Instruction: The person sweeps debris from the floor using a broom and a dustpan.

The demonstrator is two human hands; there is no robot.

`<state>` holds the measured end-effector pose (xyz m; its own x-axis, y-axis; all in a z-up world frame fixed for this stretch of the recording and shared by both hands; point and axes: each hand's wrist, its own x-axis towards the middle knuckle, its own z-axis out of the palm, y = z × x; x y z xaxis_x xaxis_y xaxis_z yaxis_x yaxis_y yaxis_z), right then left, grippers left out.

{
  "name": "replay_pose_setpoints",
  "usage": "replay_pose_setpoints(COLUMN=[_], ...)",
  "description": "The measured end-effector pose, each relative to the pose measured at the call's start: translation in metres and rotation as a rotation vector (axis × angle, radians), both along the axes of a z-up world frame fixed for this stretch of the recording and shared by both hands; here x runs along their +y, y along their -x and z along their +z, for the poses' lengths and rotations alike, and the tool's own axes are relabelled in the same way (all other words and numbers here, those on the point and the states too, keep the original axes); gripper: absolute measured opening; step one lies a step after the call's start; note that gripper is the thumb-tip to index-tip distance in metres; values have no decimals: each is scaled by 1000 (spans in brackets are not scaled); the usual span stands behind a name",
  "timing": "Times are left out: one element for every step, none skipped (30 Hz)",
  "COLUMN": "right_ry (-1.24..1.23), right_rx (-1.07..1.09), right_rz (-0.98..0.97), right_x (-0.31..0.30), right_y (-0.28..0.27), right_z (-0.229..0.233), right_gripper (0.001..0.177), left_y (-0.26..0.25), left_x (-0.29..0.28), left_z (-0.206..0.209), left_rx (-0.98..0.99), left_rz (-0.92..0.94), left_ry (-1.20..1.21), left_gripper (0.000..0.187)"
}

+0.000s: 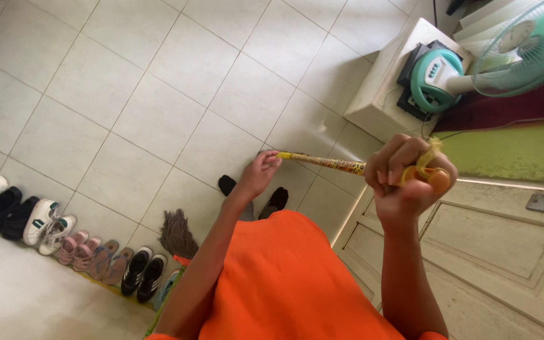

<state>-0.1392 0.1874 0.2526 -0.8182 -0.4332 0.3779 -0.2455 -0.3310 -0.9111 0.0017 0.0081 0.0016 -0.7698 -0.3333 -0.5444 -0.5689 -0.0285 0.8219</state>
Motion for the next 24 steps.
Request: replay_pose_setpoints(right_ry=[-29, -21, -97, -171, -167, -244, -323, -320, -318, -314, -312, -291, -272, -271, -320, -370, -368, -370, -372, -370, -362, -353, -346, -428], right_rx=[74, 75, 101, 125, 124, 99, 74, 71, 74, 77, 73, 63, 55, 53, 57, 62, 60, 59, 62, 65, 70, 76, 87, 83], right_rz=[-32, -41, -47, -52, -62, -77, -89, -98, -40, 19, 12, 57, 100, 92, 99, 106, 98, 90, 81, 73, 68, 63, 53, -1], right_x=[4, 10, 21, 30, 38, 47, 56, 66, 75, 82, 87, 91, 96, 101, 106, 109, 112, 113, 114, 116, 117, 119, 121, 122], right_y=[2, 4, 4, 5, 7, 10, 12, 16, 20, 24, 26, 30, 34, 36, 39, 41, 41, 41, 43, 42, 42, 42, 42, 43], right_z=[0, 1, 1, 1, 0, -3, -6, -9, -12, -15, -20, -24, -27, -29, -31, -32, -35, -39, -42, -43, -45, -46, -50, -55], right_gripper=[62, 62, 57, 54, 54, 54, 54, 54, 51, 49, 49, 46, 43, 43, 42, 40, 40, 39, 38, 38, 35, 32, 32, 30], left_y=[0, 1, 0, 0, 2, 5, 7, 10, 13, 18, 21, 25, 30, 34, 39, 44, 48, 52, 57, 61, 66, 70, 74, 78], left_x=[2, 4, 8, 11, 14, 17, 20, 23, 25, 27, 30, 33, 37, 40, 44, 48, 53, 58, 62, 68, 72, 77, 84, 92], left_z=[3, 7, 12, 17, 23, 30, 36, 43, 50, 56, 63, 70, 78, 86, 95, 104, 112, 121, 129, 138, 148, 159, 169, 179], left_rx=[1, -10, -25, -30, -41, -52, -53, -28, -2, -2, 26, 53, 52, 48, 46, 48, 79, 111, 116, 149, 188, 198, 238, 277], left_rz=[-9, 3, 12, 1, 5, 9, 0, -6, -10, -18, -13, -9, -17, -12, -5, -13, -18, -23, -30, -40, -48, -55, -72, -89], left_ry=[8, 29, 46, 52, 67, 82, 85, 93, 103, 107, 104, 100, 101, 97, 94, 96, 87, 78, 81, 93, 110, 116, 140, 164], left_gripper=[54, 52, 50, 50, 49, 48, 48, 46, 44, 44, 44, 43, 43, 42, 41, 41, 40, 38, 38, 36, 34, 34, 33, 31])
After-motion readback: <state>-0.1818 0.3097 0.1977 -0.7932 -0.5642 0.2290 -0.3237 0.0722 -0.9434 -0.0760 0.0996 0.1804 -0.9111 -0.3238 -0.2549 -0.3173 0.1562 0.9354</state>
